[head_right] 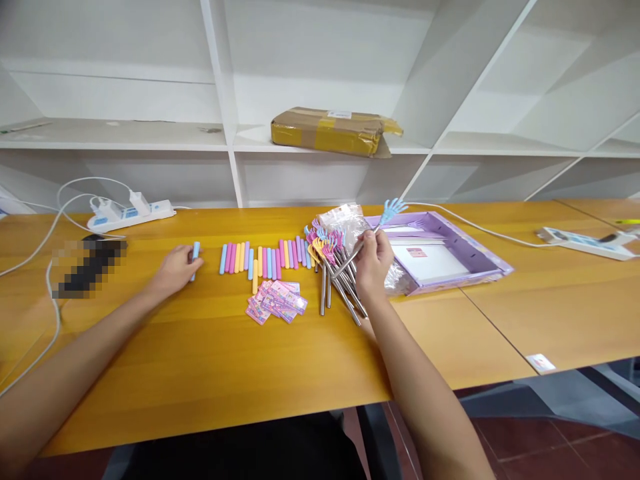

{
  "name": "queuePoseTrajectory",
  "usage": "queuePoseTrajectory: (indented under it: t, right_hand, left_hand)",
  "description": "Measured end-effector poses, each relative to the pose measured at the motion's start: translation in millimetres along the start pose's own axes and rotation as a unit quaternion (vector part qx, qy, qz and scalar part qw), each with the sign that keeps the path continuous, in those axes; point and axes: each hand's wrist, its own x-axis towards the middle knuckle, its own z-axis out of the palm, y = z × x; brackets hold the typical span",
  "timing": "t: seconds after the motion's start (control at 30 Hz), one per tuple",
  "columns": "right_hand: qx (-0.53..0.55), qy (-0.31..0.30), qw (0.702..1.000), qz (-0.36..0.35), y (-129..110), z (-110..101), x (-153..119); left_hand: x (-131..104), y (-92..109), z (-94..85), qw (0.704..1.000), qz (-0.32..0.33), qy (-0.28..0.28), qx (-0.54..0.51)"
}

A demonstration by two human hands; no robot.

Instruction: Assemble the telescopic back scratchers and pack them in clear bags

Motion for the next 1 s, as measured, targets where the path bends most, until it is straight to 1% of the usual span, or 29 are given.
queuePoseTrajectory:
  t: [0.07, 0.13, 0.23, 0.3, 0.33, 0.43, 0.6, 0.83, 1.0]
  right_hand:
    - [0.086, -0.051, 0.994, 0.052, -3, 10, -9]
    - [0.141, -0.130, 0.976, 0.103, -6, 19, -19]
    - [0.180, -0.252, 0.937, 0.160, -10, 28, -37]
    - [0.194, -0.304, 0.916, 0.179, -12, 32, -48]
    - [0.200, -0.319, 0.908, 0.184, -14, 34, -52]
    - [0.216, -0.343, 0.894, 0.191, -17, 36, -60]
    - [0.207, -0.356, 0.890, 0.195, -18, 37, -64]
    - [0.191, -0.364, 0.897, 0.163, -7, 37, -64]
    - [0.152, -0.357, 0.915, 0.115, -7, 32, -63]
  left_hand:
    - [-11, 11, -0.4, 0.998, 0.048, 0.016, -0.043]
    - [-29, 30, 6.4, 0.991, 0.112, 0.006, -0.073]
    - [-60, 58, 22.9, 0.972, 0.200, -0.070, -0.100]
    - [-74, 70, 32.6, 0.952, 0.260, -0.121, -0.107]
    - [-78, 72, 36.2, 0.942, 0.283, -0.142, -0.109]
    - [-82, 69, 41.8, 0.925, 0.316, -0.178, -0.116]
    - [-77, 60, 41.5, 0.917, 0.325, -0.193, -0.124]
    - [-76, 59, 43.9, 0.931, 0.299, -0.178, -0.108]
    - [-75, 56, 48.9, 0.933, 0.306, -0.170, -0.080]
